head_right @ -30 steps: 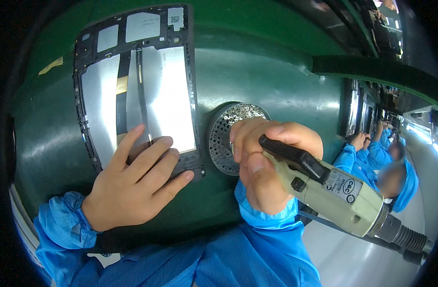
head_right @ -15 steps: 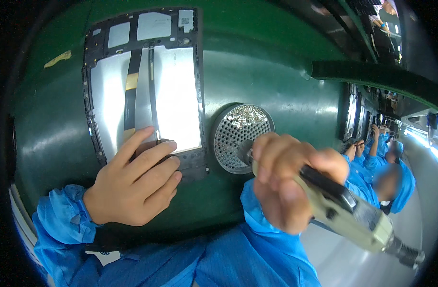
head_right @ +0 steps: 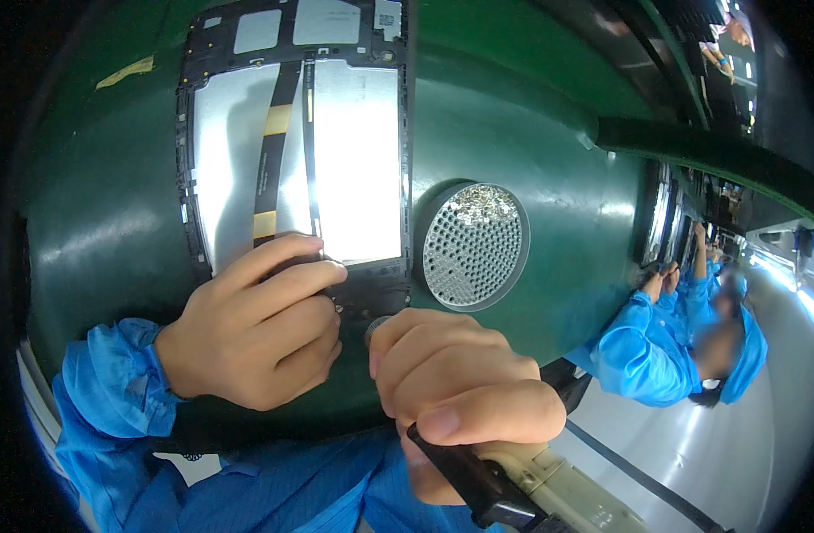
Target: Using an electric screwdriver to attach components to tablet screens on an assembly line.
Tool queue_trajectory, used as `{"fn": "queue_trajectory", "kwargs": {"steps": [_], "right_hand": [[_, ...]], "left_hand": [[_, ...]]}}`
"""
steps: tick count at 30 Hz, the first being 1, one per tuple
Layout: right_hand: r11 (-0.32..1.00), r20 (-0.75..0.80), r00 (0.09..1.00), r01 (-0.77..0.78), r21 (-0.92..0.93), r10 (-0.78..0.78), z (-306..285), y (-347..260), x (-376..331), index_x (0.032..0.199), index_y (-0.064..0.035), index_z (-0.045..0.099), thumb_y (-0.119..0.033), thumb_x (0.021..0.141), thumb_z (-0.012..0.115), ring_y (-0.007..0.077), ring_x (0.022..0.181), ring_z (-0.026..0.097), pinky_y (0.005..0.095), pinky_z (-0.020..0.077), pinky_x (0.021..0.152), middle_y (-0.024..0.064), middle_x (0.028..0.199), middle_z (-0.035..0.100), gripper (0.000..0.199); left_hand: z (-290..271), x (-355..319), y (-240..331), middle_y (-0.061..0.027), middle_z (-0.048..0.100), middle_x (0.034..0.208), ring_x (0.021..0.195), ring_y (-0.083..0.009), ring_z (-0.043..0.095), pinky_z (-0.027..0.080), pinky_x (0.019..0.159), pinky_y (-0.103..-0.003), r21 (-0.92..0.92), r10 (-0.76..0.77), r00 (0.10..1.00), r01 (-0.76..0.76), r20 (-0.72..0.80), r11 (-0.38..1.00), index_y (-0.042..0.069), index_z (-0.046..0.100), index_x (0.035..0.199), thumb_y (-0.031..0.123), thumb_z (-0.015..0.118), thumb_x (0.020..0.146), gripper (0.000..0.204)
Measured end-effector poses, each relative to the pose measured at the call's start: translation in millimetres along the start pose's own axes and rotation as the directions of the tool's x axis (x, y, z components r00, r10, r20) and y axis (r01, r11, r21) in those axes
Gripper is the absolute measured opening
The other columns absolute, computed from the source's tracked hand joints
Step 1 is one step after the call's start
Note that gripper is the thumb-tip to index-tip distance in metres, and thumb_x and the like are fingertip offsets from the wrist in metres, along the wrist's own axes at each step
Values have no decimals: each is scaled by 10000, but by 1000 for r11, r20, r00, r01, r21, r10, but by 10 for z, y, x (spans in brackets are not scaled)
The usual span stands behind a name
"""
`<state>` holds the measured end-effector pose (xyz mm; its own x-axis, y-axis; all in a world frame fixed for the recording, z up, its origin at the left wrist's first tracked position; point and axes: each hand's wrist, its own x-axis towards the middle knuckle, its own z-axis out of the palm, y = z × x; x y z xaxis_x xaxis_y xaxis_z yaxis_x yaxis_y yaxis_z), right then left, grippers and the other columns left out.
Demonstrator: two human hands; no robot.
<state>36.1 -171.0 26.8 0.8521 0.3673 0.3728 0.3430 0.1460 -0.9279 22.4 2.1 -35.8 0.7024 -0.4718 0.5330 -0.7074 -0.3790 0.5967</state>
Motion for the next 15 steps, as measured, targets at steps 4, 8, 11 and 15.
{"fn": "queue_trajectory", "kwargs": {"steps": [4, 8, 11, 15], "right_hand": [[1000, 48, 999, -15, -10, 16, -23, 32, -10, 1046, -103, 424, -55, 785, 597, 151, 515, 512, 328, 440, 528, 26, 627, 493, 317], [1000, 60, 998, -8, -11, 9, -9, 64, 0, 1021, -94, 418, -54, 782, 595, 153, 510, 509, 330, 438, 521, 27, 622, 491, 300], [1000, 92, 996, -3, -8, 4, -23, 79, 18, 996, -86, 411, -51, 776, 588, 153, 500, 503, 331, 435, 513, 26, 611, 486, 284], [1000, 133, 991, 13, -10, -12, -33, 82, 32, 985, -81, 408, -51, 766, 585, 154, 490, 498, 330, 432, 502, 23, 600, 482, 283]], "left_hand": [[20, -15, -14, -84, 553, 733, 907, -285, 589, 482, 894, -481, -3, 20, 999, -20, 39, 1000, 12, 618, 655, 81, 674, 588, 111], [18, 0, -19, -83, 550, 731, 909, -289, 582, 480, 890, -480, -27, -3, 1000, 3, 19, 1000, 12, 613, 648, 79, 661, 585, 103], [33, -4, -17, -86, 547, 729, 903, -290, 580, 482, 883, -468, -28, -8, 1000, 9, 1, 1000, 2, 607, 643, 82, 657, 585, 110], [28, 6, -1, -89, 544, 728, 899, -286, 579, 482, 876, -452, -61, -52, 998, 50, -28, 997, -6, 602, 646, 91, 665, 592, 128]]}}
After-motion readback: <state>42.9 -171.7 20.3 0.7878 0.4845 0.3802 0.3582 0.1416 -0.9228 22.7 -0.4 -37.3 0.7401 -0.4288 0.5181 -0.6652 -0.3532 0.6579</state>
